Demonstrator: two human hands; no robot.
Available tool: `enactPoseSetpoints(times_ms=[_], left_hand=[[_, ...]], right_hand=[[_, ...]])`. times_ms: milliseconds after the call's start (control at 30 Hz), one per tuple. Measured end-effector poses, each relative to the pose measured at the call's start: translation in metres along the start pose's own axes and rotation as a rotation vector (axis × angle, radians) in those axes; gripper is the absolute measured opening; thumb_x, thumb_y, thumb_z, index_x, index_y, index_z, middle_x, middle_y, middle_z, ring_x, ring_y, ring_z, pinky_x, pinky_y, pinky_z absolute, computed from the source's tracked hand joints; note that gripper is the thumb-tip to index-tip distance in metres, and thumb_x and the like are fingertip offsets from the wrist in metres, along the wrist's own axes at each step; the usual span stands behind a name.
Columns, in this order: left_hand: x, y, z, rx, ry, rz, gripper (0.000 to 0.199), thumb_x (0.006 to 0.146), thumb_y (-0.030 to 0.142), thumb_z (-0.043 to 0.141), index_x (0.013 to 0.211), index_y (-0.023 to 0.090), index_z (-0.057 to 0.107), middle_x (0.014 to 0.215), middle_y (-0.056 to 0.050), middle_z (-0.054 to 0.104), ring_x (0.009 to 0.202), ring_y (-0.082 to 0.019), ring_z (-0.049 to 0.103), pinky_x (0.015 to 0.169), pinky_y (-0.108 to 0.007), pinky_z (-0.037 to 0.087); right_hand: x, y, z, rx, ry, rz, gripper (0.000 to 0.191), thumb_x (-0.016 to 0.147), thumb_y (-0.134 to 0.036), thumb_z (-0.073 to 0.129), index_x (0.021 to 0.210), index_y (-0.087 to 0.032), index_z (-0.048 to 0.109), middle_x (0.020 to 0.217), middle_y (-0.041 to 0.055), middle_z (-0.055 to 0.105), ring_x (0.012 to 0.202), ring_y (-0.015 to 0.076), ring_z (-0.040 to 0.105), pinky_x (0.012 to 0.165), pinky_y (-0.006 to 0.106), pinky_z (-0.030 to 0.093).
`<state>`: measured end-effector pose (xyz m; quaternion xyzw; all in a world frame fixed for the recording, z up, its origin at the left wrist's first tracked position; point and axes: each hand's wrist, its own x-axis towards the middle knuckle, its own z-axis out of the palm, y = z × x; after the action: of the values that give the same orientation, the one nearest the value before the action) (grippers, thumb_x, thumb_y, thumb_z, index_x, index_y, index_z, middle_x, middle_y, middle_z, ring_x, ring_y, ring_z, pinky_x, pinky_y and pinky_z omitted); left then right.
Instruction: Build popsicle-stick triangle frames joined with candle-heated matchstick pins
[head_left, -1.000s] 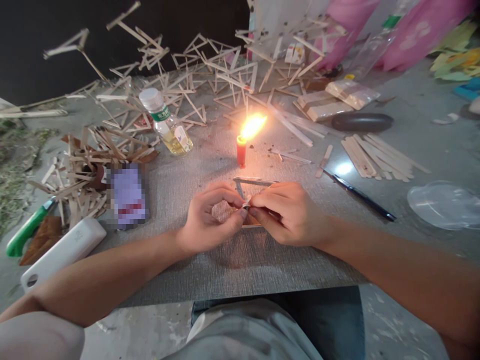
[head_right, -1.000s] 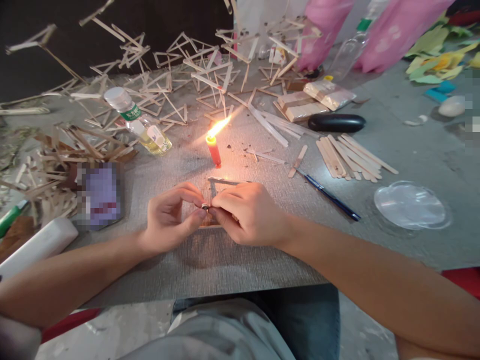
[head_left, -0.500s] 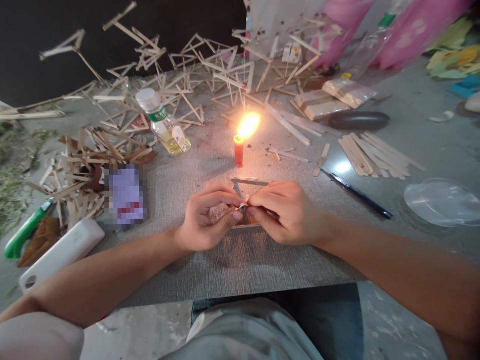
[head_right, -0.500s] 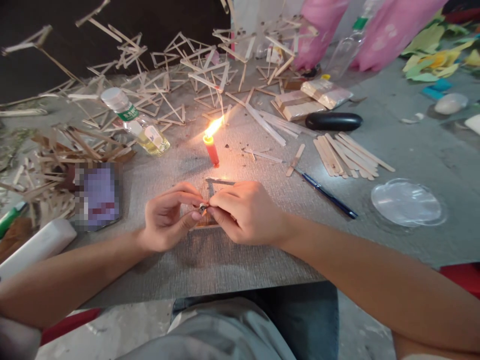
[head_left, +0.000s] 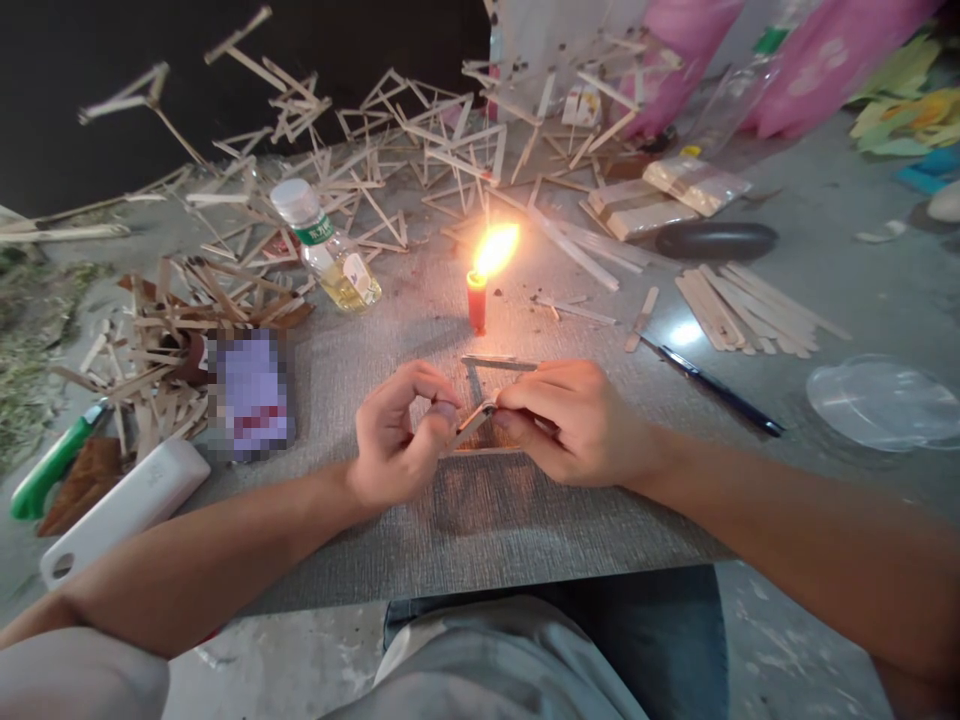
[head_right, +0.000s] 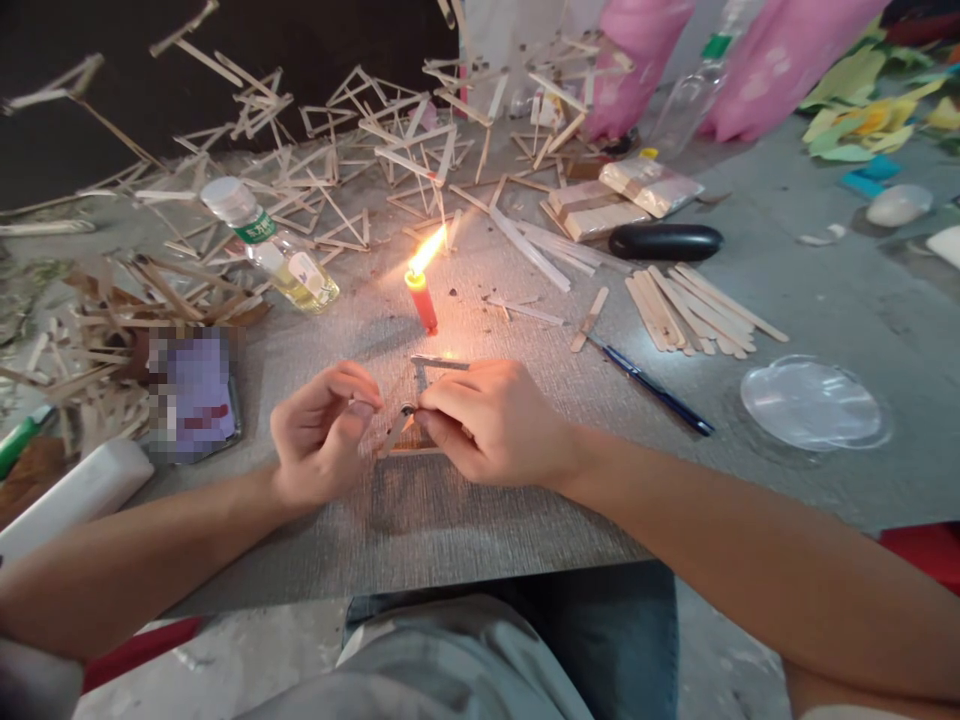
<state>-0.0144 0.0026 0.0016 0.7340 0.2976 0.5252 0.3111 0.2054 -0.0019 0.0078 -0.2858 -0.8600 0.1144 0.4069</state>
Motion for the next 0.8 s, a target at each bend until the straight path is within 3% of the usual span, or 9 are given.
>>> enactPoseSetpoints(times_ms=[167, 300, 500, 800], left_hand=[[-0.003, -0.003, 0.001, 0.07, 0.005, -0.037, 0.022, 0.101, 0.019, 0.053, 0.082, 0.019, 0.064, 0.075, -0.002, 0.063, 0.068, -0.014, 0.057, 0.063, -0.029, 0.047], [-0.004, -0.003, 0.002, 0.071, -0.044, 0.06, 0.006, 0.093, 0.017, 0.068, 0.088, 0.02, 0.068, 0.08, -0.003, 0.068, 0.073, -0.015, 0.063, 0.068, -0.031, 0.052], [-0.003, -0.001, 0.006, 0.089, 0.003, 0.098, 0.015, 0.083, 0.012, 0.081, 0.082, 0.021, 0.069, 0.076, 0.0, 0.068, 0.069, -0.014, 0.065, 0.064, -0.03, 0.051], [0.007, 0.005, 0.001, 0.19, -0.071, 0.156, 0.019, 0.083, 0.02, 0.086, 0.078, 0.023, 0.068, 0.074, 0.002, 0.07, 0.068, -0.014, 0.064, 0.066, -0.033, 0.048]], right_hand=[[0.0, 0.001, 0.0, 0.0, -0.002, 0.016, 0.014, 0.098, -0.021, 0.057, 0.084, -0.019, 0.061, 0.06, -0.0055, 0.053, 0.053, 0.0098, 0.045, 0.056, 0.026, 0.037], [0.0, 0.001, 0.0, -0.014, -0.009, 0.02, 0.014, 0.097, -0.02, 0.057, 0.084, -0.02, 0.061, 0.06, -0.0052, 0.053, 0.053, 0.0103, 0.046, 0.056, 0.027, 0.036], [0.0, 0.0, 0.001, -0.017, -0.001, 0.014, 0.016, 0.099, -0.02, 0.056, 0.083, -0.02, 0.06, 0.062, -0.0035, 0.058, 0.054, 0.0104, 0.05, 0.056, 0.027, 0.037], [-0.003, 0.002, 0.0, 0.003, -0.022, 0.024, 0.015, 0.1, -0.02, 0.056, 0.087, -0.018, 0.063, 0.07, -0.0006, 0.065, 0.06, 0.0115, 0.056, 0.059, 0.027, 0.041]])
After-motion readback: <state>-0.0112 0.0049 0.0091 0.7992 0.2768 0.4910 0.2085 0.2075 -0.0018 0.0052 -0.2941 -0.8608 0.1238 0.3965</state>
